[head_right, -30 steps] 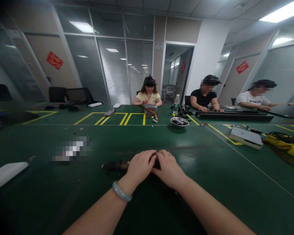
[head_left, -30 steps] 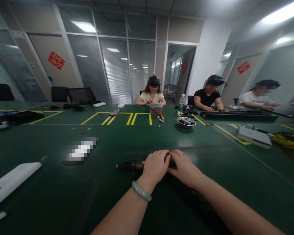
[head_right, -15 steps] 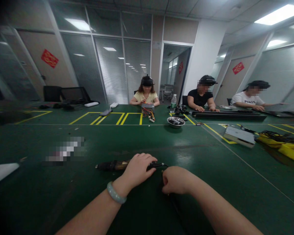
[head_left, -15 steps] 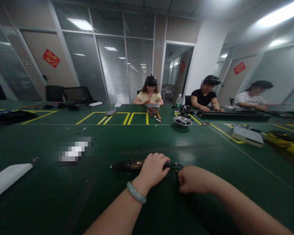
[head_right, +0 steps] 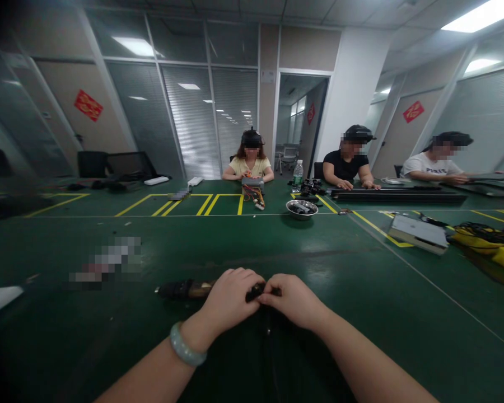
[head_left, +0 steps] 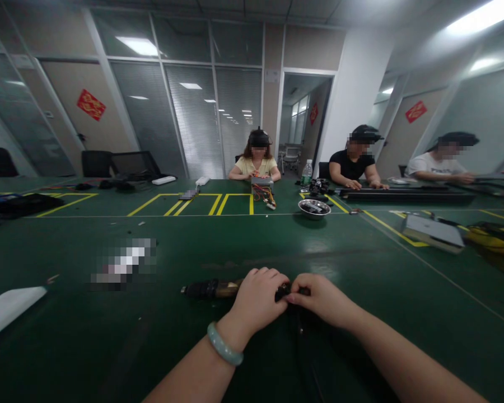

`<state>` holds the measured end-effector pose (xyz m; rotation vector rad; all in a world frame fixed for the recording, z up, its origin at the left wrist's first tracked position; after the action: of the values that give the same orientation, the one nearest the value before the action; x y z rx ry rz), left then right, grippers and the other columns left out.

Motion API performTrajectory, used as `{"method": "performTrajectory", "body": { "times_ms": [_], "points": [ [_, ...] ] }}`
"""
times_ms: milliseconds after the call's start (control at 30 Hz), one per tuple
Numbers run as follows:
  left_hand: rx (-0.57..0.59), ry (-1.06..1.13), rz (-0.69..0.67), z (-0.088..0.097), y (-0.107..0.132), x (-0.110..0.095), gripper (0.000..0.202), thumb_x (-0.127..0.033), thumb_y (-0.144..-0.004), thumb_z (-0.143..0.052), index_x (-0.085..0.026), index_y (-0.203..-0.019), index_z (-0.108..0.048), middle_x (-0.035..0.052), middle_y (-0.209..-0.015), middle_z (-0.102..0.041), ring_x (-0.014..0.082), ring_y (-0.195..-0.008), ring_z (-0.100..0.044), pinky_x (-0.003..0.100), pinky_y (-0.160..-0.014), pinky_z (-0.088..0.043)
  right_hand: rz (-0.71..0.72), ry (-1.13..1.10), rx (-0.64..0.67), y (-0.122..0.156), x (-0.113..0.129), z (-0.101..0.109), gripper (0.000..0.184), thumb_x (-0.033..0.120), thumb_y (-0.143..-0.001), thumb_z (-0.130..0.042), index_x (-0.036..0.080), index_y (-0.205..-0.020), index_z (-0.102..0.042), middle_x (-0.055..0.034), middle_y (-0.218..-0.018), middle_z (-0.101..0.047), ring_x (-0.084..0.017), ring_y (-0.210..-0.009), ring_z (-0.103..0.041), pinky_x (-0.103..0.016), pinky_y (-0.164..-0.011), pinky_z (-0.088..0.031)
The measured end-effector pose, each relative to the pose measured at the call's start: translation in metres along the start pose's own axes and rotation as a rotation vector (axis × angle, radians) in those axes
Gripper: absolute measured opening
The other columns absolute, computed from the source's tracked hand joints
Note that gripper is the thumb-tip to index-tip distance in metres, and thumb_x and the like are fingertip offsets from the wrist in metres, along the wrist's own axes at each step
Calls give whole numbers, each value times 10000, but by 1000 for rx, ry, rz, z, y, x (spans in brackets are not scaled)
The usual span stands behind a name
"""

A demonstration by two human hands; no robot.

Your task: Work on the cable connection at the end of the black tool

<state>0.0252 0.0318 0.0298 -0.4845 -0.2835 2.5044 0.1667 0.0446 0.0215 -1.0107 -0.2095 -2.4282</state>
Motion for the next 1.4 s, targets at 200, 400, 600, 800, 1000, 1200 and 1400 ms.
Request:
{"method": "performTrajectory", "body": {
  "times_ms": [200,400,600,800,1000,1200,1400],
  "points": [
    [-22,28,15,-1,0,1,206,-294,-831,-610,-266,-1035,-617,-4,-1028,-640,215,-975,-552,360,-857,-387,-71,143,60,2,-7,4,236,391,-873,-574,191,-793,-670,1,-755,-655,-131,-672,-553,-226,-586,-342],
    [-27,35,4,-1,-1,0,185,-278,-840,-610,-261,-1024,-620,1,-1021,-644,213,-965,-556,359,-849,-391,-49,256,22,3,-8,6,204,365,-879,-552,210,-787,-647,12,-757,-652,-131,-676,-545,-229,-571,-299],
    [-67,46,-16,-2,0,1,244,-282,-820,-662,-268,-1056,-603,-17,-1042,-636,212,-981,-547,368,-871,-387,-76,367,-67,2,-17,9,182,343,-879,-547,215,-779,-631,6,-774,-645,-141,-709,-547,-240,-590,-284],
    [-69,33,-24,-3,-1,2,284,-270,-835,-642,-273,-1114,-587,-3,-1085,-628,218,-1014,-543,372,-890,-383,-144,342,-93,-3,-28,15,182,347,-875,-552,219,-778,-637,8,-771,-656,-139,-685,-545,-239,-568,-274],
    [-57,13,-31,-3,-1,1,259,-310,-864,-622,-264,-1117,-593,1,-1094,-626,208,-1025,-547,359,-886,-384,-130,299,-75,-2,-28,13,204,372,-866,-566,209,-774,-647,3,-749,-659,-136,-666,-546,-232,-554,-275],
    [-67,42,-38,-1,0,0,218,-285,-882,-596,-285,-1100,-606,-18,-1087,-634,200,-1009,-545,358,-878,-377,-130,268,-24,0,-25,9,206,390,-855,-579,217,-794,-672,6,-742,-672,-135,-654,-555,-231,-552,-288],
    [-65,44,-42,-2,0,3,258,-293,-881,-598,-310,-1139,-608,-12,-1128,-622,207,-1041,-537,367,-884,-380,-131,251,3,0,-20,8,218,399,-857,-579,215,-801,-682,0,-756,-679,-138,-669,-563,-228,-560,-294]
  ]
}}
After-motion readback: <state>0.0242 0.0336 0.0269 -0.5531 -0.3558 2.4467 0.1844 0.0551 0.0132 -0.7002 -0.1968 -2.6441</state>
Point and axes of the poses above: each hand's wrist, its own y-axis away from the middle knuckle, its own z-axis out of the back of the hand, x = y × z, the point moved 5 cm from there along -y, towards the middle knuckle
